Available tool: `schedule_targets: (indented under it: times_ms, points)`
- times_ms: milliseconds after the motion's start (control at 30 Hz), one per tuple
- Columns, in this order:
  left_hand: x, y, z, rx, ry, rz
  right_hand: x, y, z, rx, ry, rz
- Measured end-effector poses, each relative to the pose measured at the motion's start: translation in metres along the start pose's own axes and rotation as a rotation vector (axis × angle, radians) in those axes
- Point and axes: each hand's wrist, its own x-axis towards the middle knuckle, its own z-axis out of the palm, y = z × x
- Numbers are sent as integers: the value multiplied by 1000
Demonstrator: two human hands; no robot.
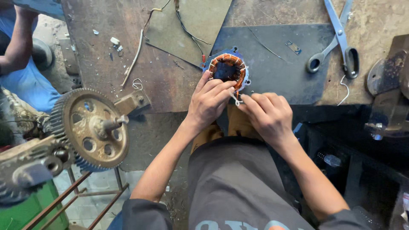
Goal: The person winds white wire around the copper coils of a motor stator, securing the windings by hand. The person uses scissors to cut the wire and continues wrapping the stator.
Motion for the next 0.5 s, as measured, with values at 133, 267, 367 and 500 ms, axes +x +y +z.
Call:
schedule_targets:
  times_ms: [133,267,367,500]
  points:
    - [-4,1,2,-30,23,-2,-21,3,43,84,120,81]
    - [-6,1,3,-23,51,32,-37,9,60,429,187,207]
    - [-7,-4,5,-30,65,55,-41,21,63,936,63,449]
    - [-11,-4,8,-36,79,58,-51,29,49,968,-32,829]
